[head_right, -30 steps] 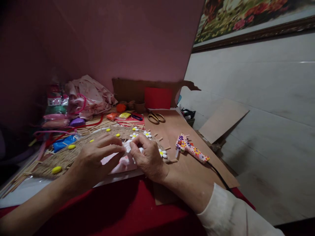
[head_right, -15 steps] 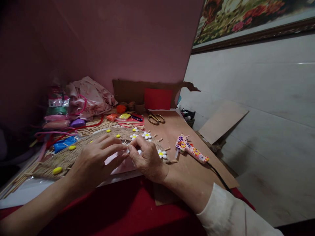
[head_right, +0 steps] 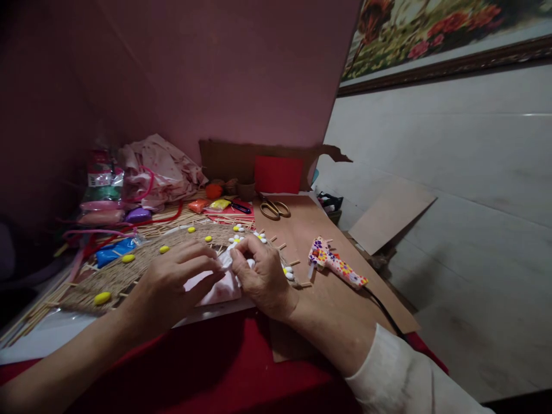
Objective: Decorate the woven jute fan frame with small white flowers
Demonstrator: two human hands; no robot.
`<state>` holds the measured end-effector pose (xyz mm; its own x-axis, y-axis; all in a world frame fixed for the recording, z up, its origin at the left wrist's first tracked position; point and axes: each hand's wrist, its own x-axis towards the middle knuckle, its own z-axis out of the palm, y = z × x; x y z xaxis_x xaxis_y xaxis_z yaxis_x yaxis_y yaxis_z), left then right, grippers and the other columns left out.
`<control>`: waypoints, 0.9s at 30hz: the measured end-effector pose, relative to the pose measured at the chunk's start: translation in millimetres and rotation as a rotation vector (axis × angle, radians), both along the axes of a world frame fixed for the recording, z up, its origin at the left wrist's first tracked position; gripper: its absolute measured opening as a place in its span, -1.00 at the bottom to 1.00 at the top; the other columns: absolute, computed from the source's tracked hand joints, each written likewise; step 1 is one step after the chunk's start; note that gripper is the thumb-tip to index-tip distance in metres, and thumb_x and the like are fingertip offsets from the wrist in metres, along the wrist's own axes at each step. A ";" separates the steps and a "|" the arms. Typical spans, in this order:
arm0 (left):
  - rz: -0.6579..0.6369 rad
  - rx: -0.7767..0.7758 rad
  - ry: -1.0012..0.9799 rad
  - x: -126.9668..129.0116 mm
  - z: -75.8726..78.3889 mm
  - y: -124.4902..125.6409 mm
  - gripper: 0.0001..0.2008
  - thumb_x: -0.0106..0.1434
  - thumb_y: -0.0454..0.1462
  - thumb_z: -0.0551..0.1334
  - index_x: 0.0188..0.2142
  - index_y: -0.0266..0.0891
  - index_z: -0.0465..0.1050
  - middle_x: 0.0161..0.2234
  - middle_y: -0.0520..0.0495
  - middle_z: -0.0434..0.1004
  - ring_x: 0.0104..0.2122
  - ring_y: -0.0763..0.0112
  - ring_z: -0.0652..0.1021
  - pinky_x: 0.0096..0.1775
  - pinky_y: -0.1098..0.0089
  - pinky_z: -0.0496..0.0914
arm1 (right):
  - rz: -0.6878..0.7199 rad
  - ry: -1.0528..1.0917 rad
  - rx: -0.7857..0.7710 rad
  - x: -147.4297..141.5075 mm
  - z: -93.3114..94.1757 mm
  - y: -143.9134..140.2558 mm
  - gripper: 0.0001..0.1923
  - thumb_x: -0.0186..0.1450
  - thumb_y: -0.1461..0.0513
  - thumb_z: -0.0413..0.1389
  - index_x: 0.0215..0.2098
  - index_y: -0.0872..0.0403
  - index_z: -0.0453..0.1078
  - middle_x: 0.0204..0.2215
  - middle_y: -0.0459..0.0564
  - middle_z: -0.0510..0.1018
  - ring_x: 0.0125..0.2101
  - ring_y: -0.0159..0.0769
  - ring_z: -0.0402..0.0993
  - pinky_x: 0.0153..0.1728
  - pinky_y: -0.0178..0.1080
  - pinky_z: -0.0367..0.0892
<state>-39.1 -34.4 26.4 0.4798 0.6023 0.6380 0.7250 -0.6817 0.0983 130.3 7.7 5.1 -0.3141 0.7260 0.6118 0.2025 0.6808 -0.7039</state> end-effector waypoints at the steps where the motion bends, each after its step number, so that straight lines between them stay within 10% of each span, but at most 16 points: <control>1: 0.005 0.017 0.001 -0.1 -0.4 -0.1 -0.83 0.26 -0.35 0.13 -0.44 -0.31 0.44 -0.45 -0.10 0.45 -0.39 0.33 0.42 -0.33 0.29 0.32 | 0.003 0.012 -0.007 0.1 0.3 0.3 -0.81 0.29 0.21 0.01 -0.47 0.09 0.26 -0.58 -0.14 0.33 -0.55 -0.43 0.24 -0.54 -0.36 0.18; 11: -0.013 0.058 -0.123 -0.3 -6.4 -0.7 -0.92 0.21 -0.37 0.19 -0.27 -0.27 0.43 -0.25 -0.13 0.54 -0.28 0.34 0.52 -0.25 0.31 0.41 | 0.162 0.090 -0.163 0.1 0.3 0.2 -0.77 0.30 0.14 0.03 -0.46 0.08 0.28 -0.58 -0.13 0.37 -0.56 -0.44 0.28 -0.55 -0.37 0.23; 17: 0.029 -0.129 -0.363 2.6 -4.2 -3.3 -0.94 0.20 -0.34 0.21 -0.32 -0.24 0.45 -0.48 0.02 0.51 -0.51 0.51 0.46 -0.44 0.47 0.36 | 0.248 0.152 -0.280 0.9 0.3 -0.4 -0.76 0.31 0.12 0.03 -0.44 0.10 0.29 -0.57 -0.13 0.38 -0.60 -0.49 0.25 -0.61 -0.41 0.21; 27: 0.095 -0.393 -0.563 -0.3 -2.6 -1.9 -0.86 0.17 -0.24 0.25 -0.32 -0.27 0.48 -0.45 -0.05 0.53 -0.46 0.42 0.49 -0.42 0.41 0.37 | 0.220 0.092 0.034 3.5 2.2 -3.1 -0.76 0.28 0.30 0.03 -0.08 0.03 0.30 -0.41 -0.10 0.43 -0.42 -0.43 0.39 -0.41 -0.35 0.32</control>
